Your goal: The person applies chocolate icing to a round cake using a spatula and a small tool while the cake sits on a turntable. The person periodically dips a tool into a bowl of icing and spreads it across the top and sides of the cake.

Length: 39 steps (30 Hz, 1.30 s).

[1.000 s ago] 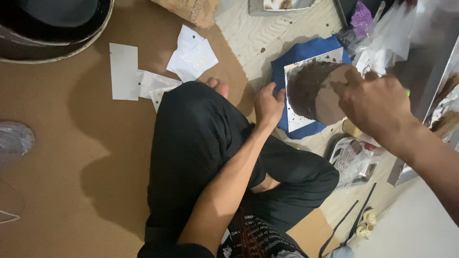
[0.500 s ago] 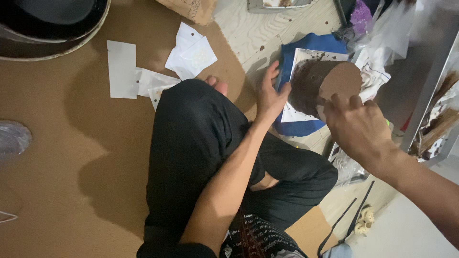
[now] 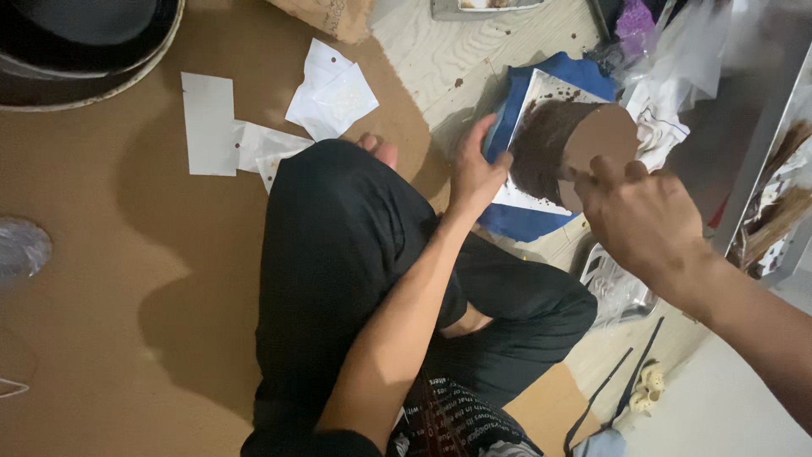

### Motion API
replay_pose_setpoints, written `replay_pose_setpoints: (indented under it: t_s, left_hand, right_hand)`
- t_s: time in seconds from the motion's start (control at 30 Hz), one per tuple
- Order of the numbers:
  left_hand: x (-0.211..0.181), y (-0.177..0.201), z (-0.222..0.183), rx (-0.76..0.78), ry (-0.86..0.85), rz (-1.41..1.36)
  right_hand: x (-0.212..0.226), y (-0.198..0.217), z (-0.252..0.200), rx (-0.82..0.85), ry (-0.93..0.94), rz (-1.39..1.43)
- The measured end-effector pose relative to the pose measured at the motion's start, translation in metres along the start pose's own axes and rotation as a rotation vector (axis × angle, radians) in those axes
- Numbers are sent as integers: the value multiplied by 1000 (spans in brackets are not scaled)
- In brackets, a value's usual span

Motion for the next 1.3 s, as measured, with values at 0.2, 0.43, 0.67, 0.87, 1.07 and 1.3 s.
replay_pose_setpoints:
  t_s: [0.2,0.43,0.67,0.87,1.07,1.3]
  left_hand:
    - [-2,3,-6,52,-4,235]
    - [-4,7,-7,68,48,199]
    - [16,-8,6,-8,-52,160]
    - [11,-5,0,-19,-64,197]
    - [20,-12,2,24,-31,217]
    - [8,-3,0,6,-26,55]
  right_hand:
    - [-12,14,10,9,-87,4]
    - [-23,19,26,-55,-49,-26]
    - [-18,14,14,1,-17,37]
    - [-32,18,23,21,-85,12]
    - [-59,3,47,-62,-121,-95]
    - [-75,-9,43,-125,-285,-8]
Point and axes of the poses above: each hand's wrist, its own z-axis towards the middle knuckle, its own y-axis out of the back of the hand, x = y × z, the point moved 8 cm from there along z, towards the middle knuckle, and after that the axes turned 15 degrees about z, right-handed, at the moved point
